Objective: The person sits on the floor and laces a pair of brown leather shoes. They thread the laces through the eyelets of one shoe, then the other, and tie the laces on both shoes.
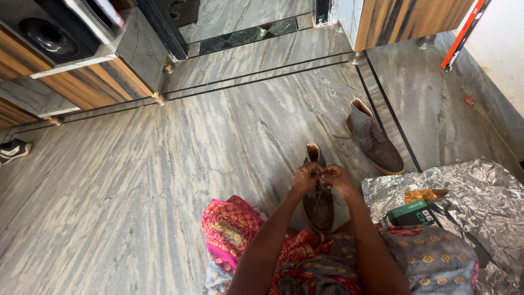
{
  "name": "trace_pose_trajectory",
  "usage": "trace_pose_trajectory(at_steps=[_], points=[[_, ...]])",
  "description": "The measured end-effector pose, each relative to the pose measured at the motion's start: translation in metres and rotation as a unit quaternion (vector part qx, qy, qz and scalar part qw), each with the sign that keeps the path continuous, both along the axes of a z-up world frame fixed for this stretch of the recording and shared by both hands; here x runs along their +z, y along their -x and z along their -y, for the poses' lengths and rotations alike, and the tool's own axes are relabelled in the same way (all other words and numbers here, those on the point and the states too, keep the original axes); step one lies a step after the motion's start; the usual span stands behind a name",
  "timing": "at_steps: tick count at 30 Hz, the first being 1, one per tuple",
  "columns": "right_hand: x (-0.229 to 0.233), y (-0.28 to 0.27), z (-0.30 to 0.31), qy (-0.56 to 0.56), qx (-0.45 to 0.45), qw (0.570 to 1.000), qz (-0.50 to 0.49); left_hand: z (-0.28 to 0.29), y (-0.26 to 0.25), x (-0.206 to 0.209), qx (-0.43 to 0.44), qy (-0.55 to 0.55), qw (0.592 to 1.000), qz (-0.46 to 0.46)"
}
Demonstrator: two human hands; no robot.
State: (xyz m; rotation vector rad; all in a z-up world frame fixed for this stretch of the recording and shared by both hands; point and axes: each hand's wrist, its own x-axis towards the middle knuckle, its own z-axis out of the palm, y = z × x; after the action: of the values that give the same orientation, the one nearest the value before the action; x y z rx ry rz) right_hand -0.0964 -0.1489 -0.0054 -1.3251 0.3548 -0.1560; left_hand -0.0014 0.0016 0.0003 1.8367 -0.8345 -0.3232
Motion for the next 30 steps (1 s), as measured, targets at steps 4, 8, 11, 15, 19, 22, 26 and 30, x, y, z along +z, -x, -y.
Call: trace_pose_trajectory(at_steps=[4, 8, 11, 15, 19, 22, 26, 30], points=[[-0.001, -0.003, -0.002, 0.011, -0.012, 1.0, -0.017, -0.007, 0.0, -0.003, -0.007, -0.009, 0.999, 0.048], [0.0, -0.004, -0.004, 0.039, -0.026, 0.998, -0.034, -0.011, -0.001, -0.007, -0.024, 0.007, 0.999, 0.023], [0.001, -0.006, -0.006, 0.026, -0.027, 0.999, -0.032, -0.011, 0.0, -0.003, -0.047, 0.03, 0.998, -0.022], [0.002, -0.005, -0.006, 0.046, -0.021, 0.998, -0.035, -0.009, 0.008, 0.013, 0.002, -0.009, 0.999, 0.034], [0.002, -0.004, -0.007, 0.061, 0.002, 0.998, -0.018, -0.008, 0.02, 0.033, 0.035, -0.075, 0.99, 0.114], [0.001, -0.005, -0.009, 0.069, -0.004, 0.998, -0.001, -0.008, 0.027, 0.043, 0.058, -0.123, 0.973, 0.187], [0.001, -0.007, -0.007, 0.1, -0.01, 0.995, 0.012, -0.001, 0.036, 0.043, 0.088, -0.221, 0.946, 0.218], [0.0, -0.008, -0.005, 0.081, -0.005, 0.996, 0.027, 0.003, 0.038, 0.028, 0.093, -0.189, 0.96, 0.184]])
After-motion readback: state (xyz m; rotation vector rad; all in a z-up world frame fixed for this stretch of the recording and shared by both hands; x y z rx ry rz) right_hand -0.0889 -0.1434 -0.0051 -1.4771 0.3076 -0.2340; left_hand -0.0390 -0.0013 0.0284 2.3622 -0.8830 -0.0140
